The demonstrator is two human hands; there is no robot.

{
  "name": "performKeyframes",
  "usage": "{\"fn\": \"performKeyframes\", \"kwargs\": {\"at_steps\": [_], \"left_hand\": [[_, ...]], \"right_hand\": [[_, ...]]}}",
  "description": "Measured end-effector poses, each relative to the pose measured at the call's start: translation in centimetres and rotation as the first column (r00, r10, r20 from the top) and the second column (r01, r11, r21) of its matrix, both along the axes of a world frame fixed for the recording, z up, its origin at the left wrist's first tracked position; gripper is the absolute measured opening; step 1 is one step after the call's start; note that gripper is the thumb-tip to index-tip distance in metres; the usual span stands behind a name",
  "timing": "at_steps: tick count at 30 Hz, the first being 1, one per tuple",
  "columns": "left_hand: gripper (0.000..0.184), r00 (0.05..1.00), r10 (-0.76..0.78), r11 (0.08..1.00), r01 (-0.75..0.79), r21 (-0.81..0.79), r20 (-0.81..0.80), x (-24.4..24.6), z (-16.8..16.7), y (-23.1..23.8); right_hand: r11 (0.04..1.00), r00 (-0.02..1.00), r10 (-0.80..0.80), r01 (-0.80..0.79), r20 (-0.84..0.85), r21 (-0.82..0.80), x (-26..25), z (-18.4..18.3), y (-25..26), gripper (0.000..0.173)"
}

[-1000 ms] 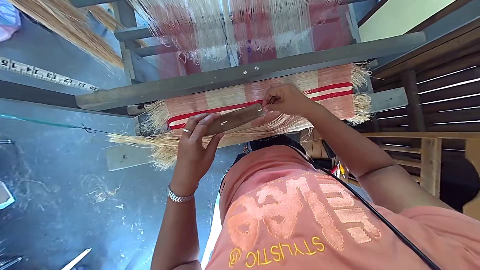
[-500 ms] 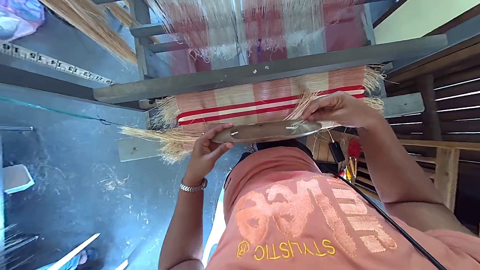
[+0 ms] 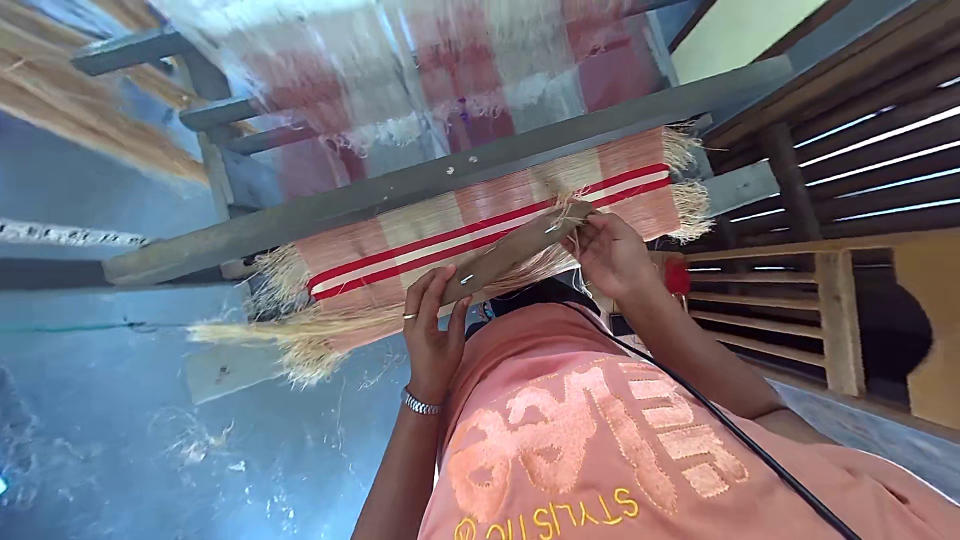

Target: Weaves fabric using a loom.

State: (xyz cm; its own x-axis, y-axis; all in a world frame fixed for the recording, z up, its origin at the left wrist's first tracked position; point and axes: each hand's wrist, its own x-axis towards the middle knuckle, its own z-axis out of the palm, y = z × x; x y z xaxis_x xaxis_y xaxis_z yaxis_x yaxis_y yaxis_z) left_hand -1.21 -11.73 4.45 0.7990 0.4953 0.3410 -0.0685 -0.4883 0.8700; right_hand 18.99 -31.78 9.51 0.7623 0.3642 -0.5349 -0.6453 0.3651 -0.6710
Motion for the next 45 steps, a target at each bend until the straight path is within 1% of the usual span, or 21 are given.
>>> {"fn": "performKeyframes", "kwargs": {"at_steps": [2, 5, 7, 8, 9, 10, 12, 13, 15, 17, 19, 23, 25, 27, 29, 33, 38, 41, 43, 44, 45], "left_hand": [[0.048, 1.000, 0.000, 0.999, -0.001, 0.051, 0.008, 0.5, 0.0, -0.2], [0.048, 0.998, -0.067, 0.997, 0.068, 0.033, -0.016, 1.4, 0.1, -0.1], [0.056, 0.997, -0.075, 0.995, 0.072, -0.074, -0.036, 2.1, 0.1, 1.5], [0.062, 0.999, -0.025, 0.986, 0.018, -0.168, -0.037, 2.4, -0.1, 3.0], [0.062, 0.996, 0.080, 0.952, -0.087, -0.292, -0.039, 2.7, -0.3, 4.7], [0.055, 0.972, 0.226, 0.872, -0.232, -0.431, -0.067, 3.2, -0.4, 6.6], [0.039, 0.881, 0.438, 0.663, -0.450, -0.598, -0.178, 4.8, -0.1, 10.6], [0.035, 0.860, 0.473, 0.613, -0.477, -0.630, -0.191, 5.7, 0.0, 12.4], [0.021, 0.854, 0.504, 0.602, -0.452, -0.658, -0.126, 7.5, -0.3, 15.1], [0.019, 0.884, 0.462, 0.654, -0.395, -0.645, -0.073, 9.1, -0.4, 17.1], [0.030, 0.894, 0.439, 0.682, -0.395, -0.615, -0.088, 11.1, -0.3, 19.3], [0.055, 0.873, 0.454, 0.732, -0.480, -0.484, -0.178, 16.5, 0.0, 24.2], [0.060, 0.855, 0.470, 0.733, -0.516, -0.443, -0.217, 18.5, 0.8, 25.8], [0.062, 0.841, 0.489, 0.728, -0.540, -0.422, -0.233, 19.2, 1.0, 27.1], [0.075, 0.836, 0.505, 0.723, -0.546, -0.423, -0.215, 18.7, 0.7, 27.7], [0.088, 0.803, 0.536, 0.727, -0.596, -0.341, -0.260, 17.8, 0.9, 28.7], [0.069, 0.680, 0.614, 0.733, -0.680, -0.030, -0.402, 15.2, 3.5, 28.8], [0.072, 0.705, 0.605, 0.709, -0.689, -0.154, -0.370, 14.2, 3.1, 29.7], [0.086, 0.703, 0.599, 0.673, -0.702, -0.233, -0.383, 13.6, 2.4, 30.3], [0.093, 0.699, 0.576, 0.652, -0.705, -0.277, -0.423, 13.4, 2.3, 30.4], [0.097, 0.703, 0.537, 0.633, -0.701, -0.327, -0.466, 13.2, 2.3, 30.6]], "right_hand": [[0.999, 0.999, -0.009, 0.010, -0.037, 0.031, 0.1, 0.2, 0.0, 0.028], [1.000, 1.000, -0.009, 0.009, 0.020, 0.018, 1.1, -0.5, -0.7, 0.022], [0.999, 0.996, 0.013, -0.010, 0.083, -0.036, 2.6, -1.4, -2.6, 0.025], [0.996, 0.993, 0.009, 0.001, 0.114, -0.087, 3.7, -1.8, -4.0, 0.027], [0.990, 0.991, -0.010, 0.029, 0.134, -0.140, 5.1, -1.9, -5.9, 0.027], [0.979, 0.986, -0.053, 0.082, 0.157, -0.188, 6.5, -2.0, -8.1, 0.027], [0.936, 0.962, -0.178, 0.231, 0.208, -0.265, 9.5, -1.7, -12.8, 0.027], [0.908, 0.938, -0.255, 0.315, 0.234, -0.277, 10.9, -1.3, -15.0, 0.026], [0.837, 0.865, -0.412, 0.483, 0.286, -0.256, 13.2, -0.2, -18.4, 0.022], [0.768, 0.793, -0.517, 0.596, 0.323, -0.233, 15.8, 0.7, -19.9, 0.019], [0.724, 0.740, -0.580, 0.660, 0.340, -0.203, 18.7, 0.9, -19.8, 0.021], [0.689, 0.672, -0.665, 0.720, 0.326, -0.081, 25.5, -0.3, -16.7, 0.027], [0.659, 0.632, -0.692, 0.750, 0.349, -0.053, 29.0, -1.4, -15.2, 0.027], [0.636, 0.601, -0.715, 0.771, 0.358, -0.023, 31.9, -2.4, -14.0, 0.026], [0.623, 0.585, -0.738, 0.782, 0.337, 0.007, 34.1, -3.5, -13.3, 0.026], [0.644, 0.617, -0.733, 0.765, 0.286, 0.000, 36.5, -5.1, -11.7, 0.026], [0.767, 0.748, -0.628, 0.641, 0.216, 0.010, 37.7, -6.8, -9.1, 0.028], [0.865, 0.840, -0.450, 0.494, 0.303, -0.083, 37.7, -7.6, -5.8, 0.030], [0.898, 0.892, -0.131, 0.291, 0.432, -0.329, 36.5, -7.7, -2.2, 0.040], [0.851, 0.889, 0.112, 0.145, 0.445, -0.505, 35.6, -7.2, -0.2, 0.044], [0.745, 0.856, 0.330, 0.022, 0.398, -0.667, 35.0, -6.4, 1.3, 0.054]]}}
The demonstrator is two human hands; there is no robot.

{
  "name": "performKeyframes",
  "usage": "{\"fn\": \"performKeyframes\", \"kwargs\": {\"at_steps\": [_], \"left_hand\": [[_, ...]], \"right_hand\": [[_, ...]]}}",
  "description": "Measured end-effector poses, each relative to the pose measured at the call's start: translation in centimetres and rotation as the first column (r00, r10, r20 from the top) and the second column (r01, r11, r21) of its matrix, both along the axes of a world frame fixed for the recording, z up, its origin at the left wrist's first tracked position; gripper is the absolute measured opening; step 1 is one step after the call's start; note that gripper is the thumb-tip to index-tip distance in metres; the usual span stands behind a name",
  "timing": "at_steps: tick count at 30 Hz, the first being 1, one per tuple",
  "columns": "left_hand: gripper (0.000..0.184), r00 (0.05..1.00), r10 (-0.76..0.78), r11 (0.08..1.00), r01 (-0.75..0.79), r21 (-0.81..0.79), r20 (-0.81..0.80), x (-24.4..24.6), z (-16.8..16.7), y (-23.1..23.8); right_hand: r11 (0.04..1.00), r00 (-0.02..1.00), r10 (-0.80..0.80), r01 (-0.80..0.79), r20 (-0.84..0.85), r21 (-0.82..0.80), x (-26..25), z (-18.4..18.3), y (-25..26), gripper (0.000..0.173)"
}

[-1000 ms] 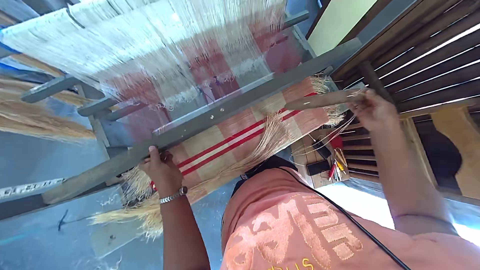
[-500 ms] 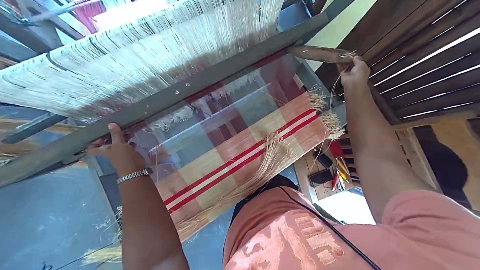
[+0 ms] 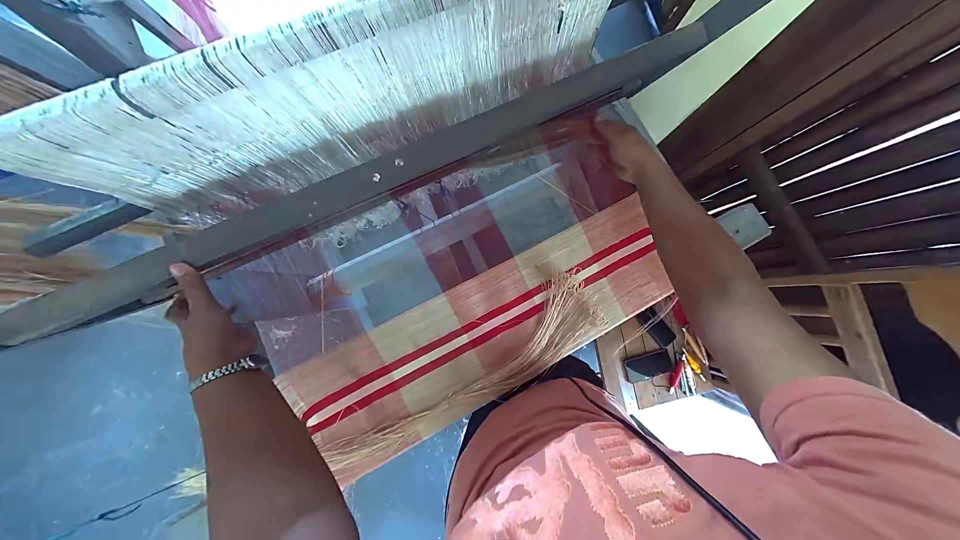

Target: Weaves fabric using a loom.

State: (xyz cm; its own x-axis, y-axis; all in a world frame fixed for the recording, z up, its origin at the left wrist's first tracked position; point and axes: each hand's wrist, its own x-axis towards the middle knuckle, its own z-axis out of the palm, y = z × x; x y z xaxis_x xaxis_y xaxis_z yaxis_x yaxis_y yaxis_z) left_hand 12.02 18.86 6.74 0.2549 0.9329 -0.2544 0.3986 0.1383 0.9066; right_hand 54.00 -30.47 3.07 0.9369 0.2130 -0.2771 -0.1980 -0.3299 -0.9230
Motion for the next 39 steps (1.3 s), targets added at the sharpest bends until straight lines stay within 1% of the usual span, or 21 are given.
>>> {"fn": "performKeyframes", "kwargs": {"at_steps": [1, 2, 3, 5, 7, 10, 12, 13, 15, 17, 19, 21, 22, 24, 26, 28, 31, 34, 39], "left_hand": [[0.099, 1.000, -0.024, 0.997, 0.024, -0.072, -0.002, -0.3, -0.2, 0.3], [0.098, 0.998, -0.063, 0.990, 0.062, -0.127, -0.005, -0.5, -0.4, 0.5], [0.097, 0.995, -0.104, 0.981, 0.102, -0.166, -0.001, -0.3, -0.4, 0.7], [0.095, 0.987, -0.154, 0.963, 0.159, -0.219, 0.041, 0.0, -0.6, 1.0], [0.091, 0.985, -0.164, 0.961, 0.173, -0.215, 0.060, 0.2, -0.8, 1.2], [0.084, 0.986, -0.168, 0.975, 0.169, -0.144, 0.022, 0.0, -1.1, 1.9], [0.083, 0.984, -0.178, 0.976, 0.178, -0.124, 0.007, -0.4, -1.3, 2.6], [0.084, 0.985, -0.174, 0.976, 0.173, -0.133, 0.003, -0.6, -1.5, 2.7], [0.085, 0.991, -0.131, 0.976, 0.133, -0.171, 0.026, -1.0, -1.9, 2.7], [0.082, 0.994, -0.071, 0.983, 0.084, -0.163, 0.083, -1.7, -2.8, 2.5], [0.069, 0.988, -0.015, 0.996, 0.028, -0.081, 0.157, -2.9, -4.1, 2.3], [0.051, 0.956, 0.082, 0.995, -0.095, 0.034, 0.283, -4.6, -5.8, 2.4], [0.049, 0.925, 0.132, 0.984, -0.164, 0.063, 0.356, -5.7, -6.5, 2.5], [0.051, 0.856, 0.245, 0.946, -0.314, 0.082, 0.455, -8.1, -6.6, 2.6], [0.057, 0.842, 0.313, 0.908, -0.401, 0.121, 0.438, -11.0, -6.0, 3.0], [0.055, 0.854, 0.337, 0.888, -0.428, 0.166, 0.397, -13.9, -5.0, 3.0], [0.053, 0.886, 0.332, 0.876, -0.417, 0.243, 0.324, -17.5, -3.3, 1.9], [0.052, 0.904, 0.322, 0.842, -0.409, 0.353, 0.280, -20.5, -2.5, 0.8], [0.050, 0.920, 0.330, 0.770, -0.391, 0.505, 0.210, -22.7, -2.0, -1.7]], "right_hand": [[0.987, 0.997, 0.079, -0.078, 0.004, -0.141, -0.2, 0.6, 0.8, 0.062], [0.974, 0.994, 0.105, -0.104, -0.005, -0.200, -0.5, 1.1, 0.8, 0.068], [0.974, 0.997, 0.079, -0.079, -0.005, -0.210, -0.3, 1.2, 0.3, 0.071], [0.980, 0.998, 0.054, -0.052, 0.008, -0.190, 0.0, 0.8, -0.8, 0.071], [0.967, 0.994, 0.105, -0.095, 0.028, -0.238, -0.8, 0.0, -1.7, 0.071], [0.902, 0.973, 0.226, -0.193, 0.042, -0.387, -2.9, -0.8, -2.2, 0.068], [0.848, 0.963, 0.246, -0.159, 0.109, -0.506, -4.7, -1.2, -2.4, 0.064], [0.807, 0.959, 0.236, -0.105, 0.154, -0.581, -5.7, -1.2, -2.7, 0.065], [0.707, 0.946, 0.232, -0.004, 0.227, -0.707, -7.4, -1.8, -3.6, 0.069], [0.628, 0.945, 0.223, 0.048, 0.239, -0.777, -8.5, -2.8, -4.6, 0.069], [0.613, 0.944, 0.226, 0.052, 0.239, -0.788, -9.4, -3.3, -5.5, 0.067], [0.641, 0.932, 0.239, 0.060, 0.273, -0.765, -9.9, -3.4, -6.3, 0.065], [0.649, 0.926, 0.247, 0.061, 0.286, -0.759, -10.1, -3.4, -6.5, 0.063], [0.642, 0.920, 0.259, 0.063, 0.294, -0.764, -10.4, -3.1, -6.5, 0.059], [0.631, 0.916, 0.272, 0.061, 0.294, -0.773, -10.6, -2.8, -6.3, 0.056], [0.631, 0.910, 0.280, 0.065, 0.305, -0.773, -10.6, -2.8, -6.2, 0.057], [0.628, 0.915, 0.277, 0.060, 0.294, -0.776, -10.7, -3.0, -6.1, 0.058], [0.628, 0.919, 0.277, 0.049, 0.282, -0.777, -10.7, -3.0, -6.1, 0.058], [0.638, 0.915, 0.277, 0.053, 0.293, -0.768, -10.9, -3.1, -6.3, 0.058]]}}
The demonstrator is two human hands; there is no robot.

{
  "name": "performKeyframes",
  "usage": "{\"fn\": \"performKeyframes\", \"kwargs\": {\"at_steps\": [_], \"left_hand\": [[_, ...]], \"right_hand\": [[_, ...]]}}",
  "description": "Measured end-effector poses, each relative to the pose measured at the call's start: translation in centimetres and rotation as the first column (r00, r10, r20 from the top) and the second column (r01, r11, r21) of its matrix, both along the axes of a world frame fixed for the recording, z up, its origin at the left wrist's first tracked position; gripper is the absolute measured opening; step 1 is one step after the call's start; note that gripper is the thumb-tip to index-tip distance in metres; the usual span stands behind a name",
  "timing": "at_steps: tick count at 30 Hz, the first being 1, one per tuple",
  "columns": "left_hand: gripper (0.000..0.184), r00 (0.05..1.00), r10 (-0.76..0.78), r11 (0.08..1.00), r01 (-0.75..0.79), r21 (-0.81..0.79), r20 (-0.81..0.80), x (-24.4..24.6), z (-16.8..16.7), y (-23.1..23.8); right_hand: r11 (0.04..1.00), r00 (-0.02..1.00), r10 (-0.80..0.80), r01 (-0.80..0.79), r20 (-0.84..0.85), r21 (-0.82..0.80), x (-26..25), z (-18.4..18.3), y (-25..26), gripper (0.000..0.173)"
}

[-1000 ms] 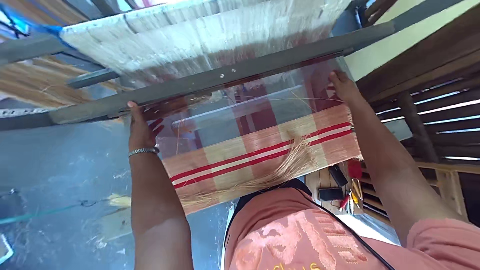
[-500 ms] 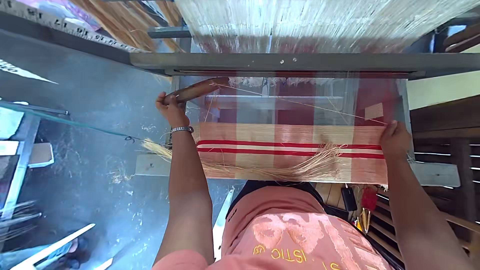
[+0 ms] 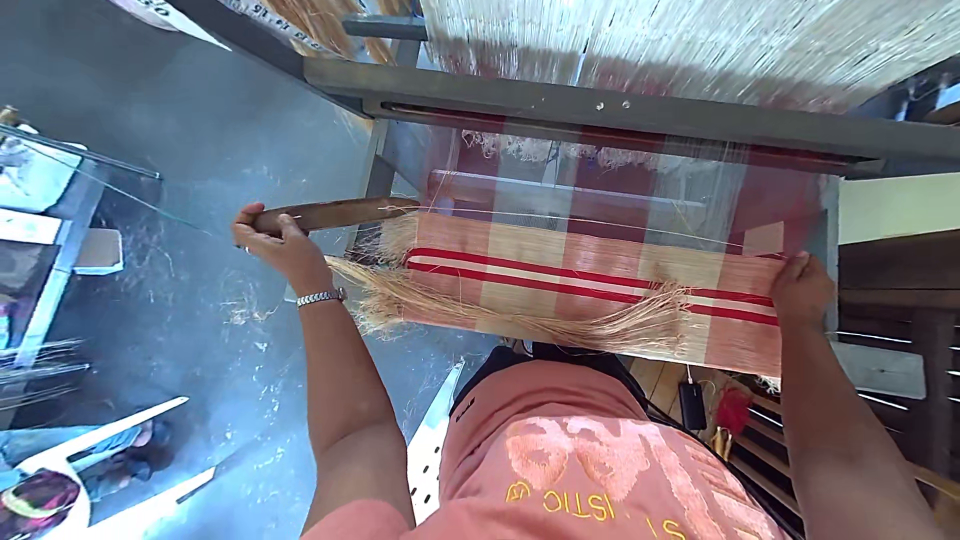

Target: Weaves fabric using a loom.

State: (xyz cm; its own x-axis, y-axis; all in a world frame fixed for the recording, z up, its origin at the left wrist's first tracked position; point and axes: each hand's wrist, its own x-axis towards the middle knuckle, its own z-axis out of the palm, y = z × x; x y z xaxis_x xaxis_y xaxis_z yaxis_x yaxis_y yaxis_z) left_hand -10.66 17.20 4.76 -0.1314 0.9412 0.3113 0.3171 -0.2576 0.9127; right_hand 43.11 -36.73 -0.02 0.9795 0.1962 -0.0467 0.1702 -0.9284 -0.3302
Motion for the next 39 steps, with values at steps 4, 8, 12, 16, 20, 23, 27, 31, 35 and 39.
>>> {"fn": "performKeyframes", "kwargs": {"at_steps": [4, 8, 12, 16, 20, 23, 27, 31, 35, 39], "left_hand": [[0.039, 0.949, 0.126, 0.971, -0.057, 0.234, -0.291, 1.0, 1.0, -2.6], [0.033, 0.769, -0.085, 0.948, 0.258, 0.185, -0.633, 6.0, 2.2, -5.7], [0.030, 0.507, -0.309, 0.841, 0.541, 0.018, -0.804, 8.6, -2.4, -4.2], [0.043, 0.665, -0.278, 0.930, 0.367, -0.021, -0.693, 5.0, -0.3, -2.8], [0.022, 0.970, -0.244, 0.959, 0.243, -0.146, 0.014, -3.8, 5.1, -4.6], [0.030, 0.974, -0.222, 0.973, 0.218, 0.082, 0.043, -2.5, 6.9, -9.4], [0.061, 0.930, -0.367, 0.922, 0.357, 0.151, 0.039, 7.6, 5.2, -19.0], [0.059, 0.845, -0.533, 0.840, 0.534, -0.096, 0.041, 10.0, -4.0, -23.5], [0.049, 0.820, -0.446, 0.889, 0.452, -0.073, -0.358, 9.8, -9.0, -24.2], [0.048, 0.783, -0.330, 0.918, 0.395, 0.012, -0.526, 10.1, -10.7, -24.5]], "right_hand": [[1.000, 1.000, 0.015, -0.015, 0.010, -0.017, -0.1, 0.1, -0.2, 0.058], [0.998, 1.000, 0.014, -0.014, -0.002, -0.069, -0.1, 0.4, -0.1, 0.061], [0.997, 0.993, -0.044, 0.036, -0.111, -0.074, -1.4, 1.9, 1.1, 0.058], [0.999, 0.996, -0.040, 0.043, -0.084, 0.027, 0.4, 1.5, -1.0, 0.056], [0.980, 0.989, -0.039, 0.010, 0.146, 0.198, 2.8, 6.0, -0.3, 0.063], [0.908, 0.917, 0.144, -0.272, 0.373, 0.319, 2.6, 11.7, 7.2, 0.052], [0.767, 0.723, 0.473, -0.619, 0.503, 0.169, 2.7, 11.9, 19.6, 0.051], [0.816, 0.766, 0.538, -0.577, 0.352, 0.008, 1.1, 8.1, 24.5, 0.069], [0.829, 0.790, 0.538, -0.560, 0.295, -0.014, -2.6, 8.0, 21.8, 0.072], [0.858, 0.821, 0.509, -0.509, 0.257, -0.071, -9.3, 7.0, 16.6, 0.071]]}}
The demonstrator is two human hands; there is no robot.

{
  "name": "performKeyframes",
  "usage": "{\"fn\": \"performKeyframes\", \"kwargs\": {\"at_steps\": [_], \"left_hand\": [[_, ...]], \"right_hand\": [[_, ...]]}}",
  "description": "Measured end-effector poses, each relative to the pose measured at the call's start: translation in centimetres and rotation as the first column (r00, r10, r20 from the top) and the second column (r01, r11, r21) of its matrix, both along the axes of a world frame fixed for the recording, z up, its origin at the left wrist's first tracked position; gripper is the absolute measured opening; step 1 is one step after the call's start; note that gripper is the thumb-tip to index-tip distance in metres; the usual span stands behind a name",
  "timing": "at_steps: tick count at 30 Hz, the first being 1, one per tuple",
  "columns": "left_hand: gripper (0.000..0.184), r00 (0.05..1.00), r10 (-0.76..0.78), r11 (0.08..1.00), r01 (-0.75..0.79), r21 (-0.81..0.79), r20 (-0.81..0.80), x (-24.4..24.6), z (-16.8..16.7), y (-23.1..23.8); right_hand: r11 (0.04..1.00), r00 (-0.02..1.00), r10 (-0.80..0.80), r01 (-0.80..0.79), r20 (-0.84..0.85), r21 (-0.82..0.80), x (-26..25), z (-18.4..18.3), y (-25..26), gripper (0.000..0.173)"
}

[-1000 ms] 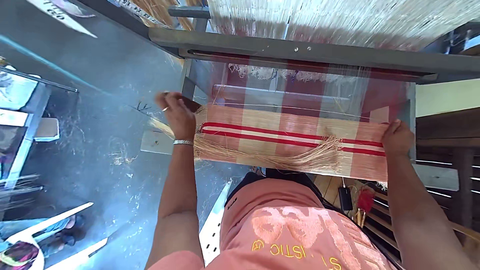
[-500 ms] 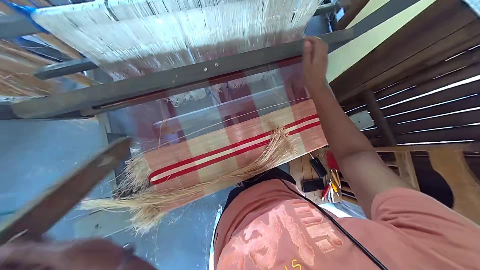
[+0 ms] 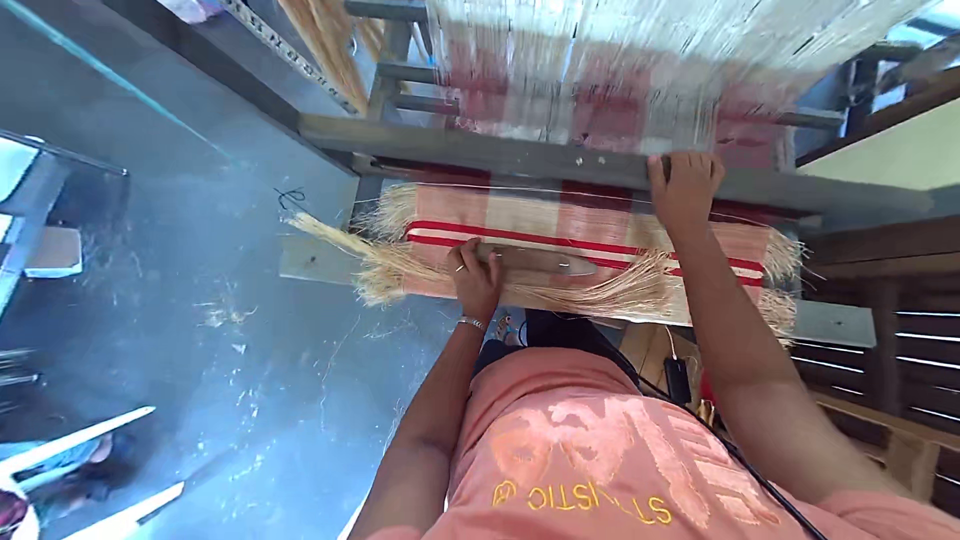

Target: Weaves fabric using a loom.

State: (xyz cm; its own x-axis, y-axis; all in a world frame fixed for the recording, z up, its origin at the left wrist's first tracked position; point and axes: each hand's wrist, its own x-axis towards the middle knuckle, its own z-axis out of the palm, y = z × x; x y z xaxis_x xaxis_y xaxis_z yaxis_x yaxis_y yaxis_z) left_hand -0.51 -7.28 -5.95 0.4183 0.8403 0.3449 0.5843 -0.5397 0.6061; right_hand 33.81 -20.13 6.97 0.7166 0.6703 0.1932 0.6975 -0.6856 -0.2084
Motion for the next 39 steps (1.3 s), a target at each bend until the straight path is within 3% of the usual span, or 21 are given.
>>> {"fn": "performKeyframes", "kwargs": {"at_steps": [3, 9, 14, 28, 39], "left_hand": [[0.048, 0.997, 0.035, 0.996, -0.030, 0.080, -0.069, 0.5, -0.5, 0.0], [0.049, 0.988, 0.082, 0.987, -0.062, 0.148, -0.134, 0.9, -1.0, 0.1], [0.050, 0.981, 0.095, 0.982, -0.065, 0.179, -0.166, 0.9, -1.2, 0.2], [0.051, 0.976, 0.068, 0.993, -0.046, 0.110, -0.205, 1.3, -1.1, 0.4], [0.053, 0.973, 0.076, 0.994, -0.057, 0.094, -0.216, 1.4, -0.3, 0.2]], "right_hand": [[1.000, 0.999, 0.005, -0.005, -0.034, -0.008, -2.8, 0.0, -2.3, 0.070], [0.998, 0.998, -0.052, 0.051, -0.020, -0.024, -1.0, -0.2, -0.3, 0.073], [0.998, 0.998, -0.045, 0.043, -0.049, -0.037, -2.9, 0.1, -1.7, 0.073], [0.986, 0.984, 0.043, -0.070, -0.175, -0.151, -1.5, 1.4, -3.0, 0.079], [0.982, 0.988, 0.089, -0.109, -0.128, -0.157, -1.3, 1.2, -3.1, 0.080]]}}
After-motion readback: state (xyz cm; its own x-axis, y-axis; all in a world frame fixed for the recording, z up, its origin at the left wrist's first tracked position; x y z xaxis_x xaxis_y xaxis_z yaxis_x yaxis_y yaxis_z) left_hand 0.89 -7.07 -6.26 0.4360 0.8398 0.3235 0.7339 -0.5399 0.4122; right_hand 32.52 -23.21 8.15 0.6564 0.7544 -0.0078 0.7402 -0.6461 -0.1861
